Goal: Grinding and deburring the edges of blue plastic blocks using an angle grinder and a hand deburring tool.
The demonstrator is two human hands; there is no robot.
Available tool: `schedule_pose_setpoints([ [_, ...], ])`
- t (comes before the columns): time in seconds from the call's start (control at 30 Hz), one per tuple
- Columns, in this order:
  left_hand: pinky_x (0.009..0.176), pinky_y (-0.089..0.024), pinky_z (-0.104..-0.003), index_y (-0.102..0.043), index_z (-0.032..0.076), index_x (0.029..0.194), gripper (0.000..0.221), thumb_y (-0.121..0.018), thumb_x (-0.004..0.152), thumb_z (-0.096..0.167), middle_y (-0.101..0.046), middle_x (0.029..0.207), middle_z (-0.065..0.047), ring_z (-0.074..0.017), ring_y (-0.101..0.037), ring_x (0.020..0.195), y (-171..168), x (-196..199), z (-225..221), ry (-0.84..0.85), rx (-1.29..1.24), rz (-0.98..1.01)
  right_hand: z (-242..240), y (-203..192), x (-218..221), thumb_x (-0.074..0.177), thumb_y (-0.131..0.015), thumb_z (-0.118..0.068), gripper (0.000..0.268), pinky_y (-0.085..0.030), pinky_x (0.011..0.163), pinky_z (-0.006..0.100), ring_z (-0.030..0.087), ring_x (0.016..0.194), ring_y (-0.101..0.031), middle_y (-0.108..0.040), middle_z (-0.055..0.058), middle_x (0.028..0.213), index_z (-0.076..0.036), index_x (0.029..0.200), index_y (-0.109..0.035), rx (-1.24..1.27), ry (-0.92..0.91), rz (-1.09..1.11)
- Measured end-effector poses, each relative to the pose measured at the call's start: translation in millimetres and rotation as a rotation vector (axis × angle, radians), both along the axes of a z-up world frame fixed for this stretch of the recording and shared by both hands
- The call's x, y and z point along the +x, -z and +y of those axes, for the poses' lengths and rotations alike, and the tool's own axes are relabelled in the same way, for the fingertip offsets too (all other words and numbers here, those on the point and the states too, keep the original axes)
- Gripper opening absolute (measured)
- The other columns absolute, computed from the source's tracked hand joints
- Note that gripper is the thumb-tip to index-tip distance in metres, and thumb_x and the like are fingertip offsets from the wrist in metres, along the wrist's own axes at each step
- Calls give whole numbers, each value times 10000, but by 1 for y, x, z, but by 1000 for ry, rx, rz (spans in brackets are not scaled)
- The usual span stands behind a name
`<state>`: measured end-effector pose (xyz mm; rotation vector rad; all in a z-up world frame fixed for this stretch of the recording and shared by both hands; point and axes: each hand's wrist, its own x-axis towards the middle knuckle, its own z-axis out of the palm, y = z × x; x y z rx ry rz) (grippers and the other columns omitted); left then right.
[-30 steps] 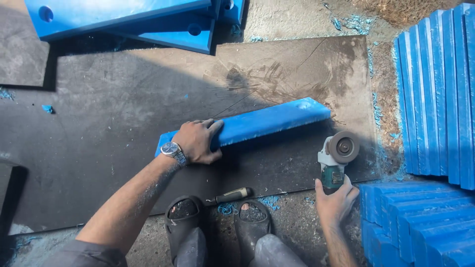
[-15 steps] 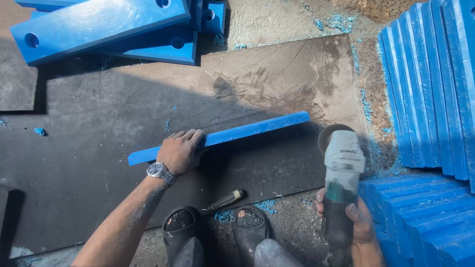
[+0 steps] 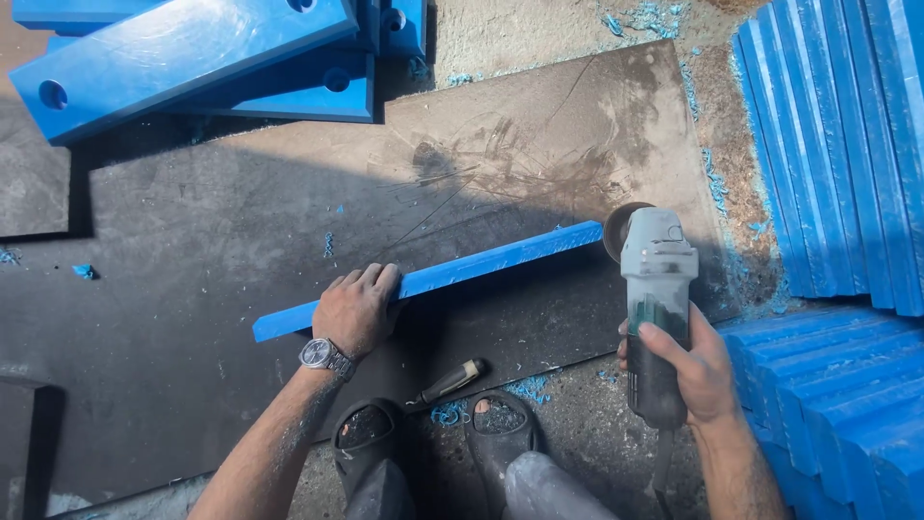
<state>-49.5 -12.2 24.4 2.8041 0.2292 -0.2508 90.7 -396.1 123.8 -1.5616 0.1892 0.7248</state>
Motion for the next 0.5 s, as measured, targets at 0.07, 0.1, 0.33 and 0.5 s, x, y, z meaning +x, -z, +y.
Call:
schedule_pose_setpoints([
  [0.07, 805, -570, -426, -594, 141, 1161, 348, -696, 831, 183, -690, 1061, -67, -266, -690, 978, 2, -1, 0, 5, -13, -6, 4, 1, 7, 871, -696, -180, 437, -606, 649, 389, 221, 749, -694, -688, 146, 950, 19, 1233, -555, -64, -23, -36],
  [0.1, 805, -570, -426, -594, 141, 1161, 348, -696, 831, 183, -690, 1061, -67, -266, -690, 978, 1, 1, 1, 8, -14, -8, 5, 2, 8, 871, -696, -180, 437, -606, 649, 389, 221, 749, -694, -688, 146, 950, 19, 1233, -555, -65, -20, -38],
  [0.33, 825, -593, -416, -590, 145, 1237, 374, -692, 883, 207, -696, 1116, -76, -258, -694, 1013, 14, -3, 0, 12, 20, 40, 7, 4, 11, 826, -740, -222, 512, -621, 634, 368, 204, 760, -711, -697, 141, 953, 8, 1250, -569, -163, -51, -50],
  [0.5, 836, -598, -410, -592, 148, 1246, 384, -696, 881, 205, -699, 1134, -73, -255, -694, 1030, 14, -5, 0, 12, 27, 13, 8, 5, 11, 810, -754, -242, 563, -622, 627, 364, 199, 761, -713, -696, 140, 953, -1, 1282, -564, -171, -38, -41],
])
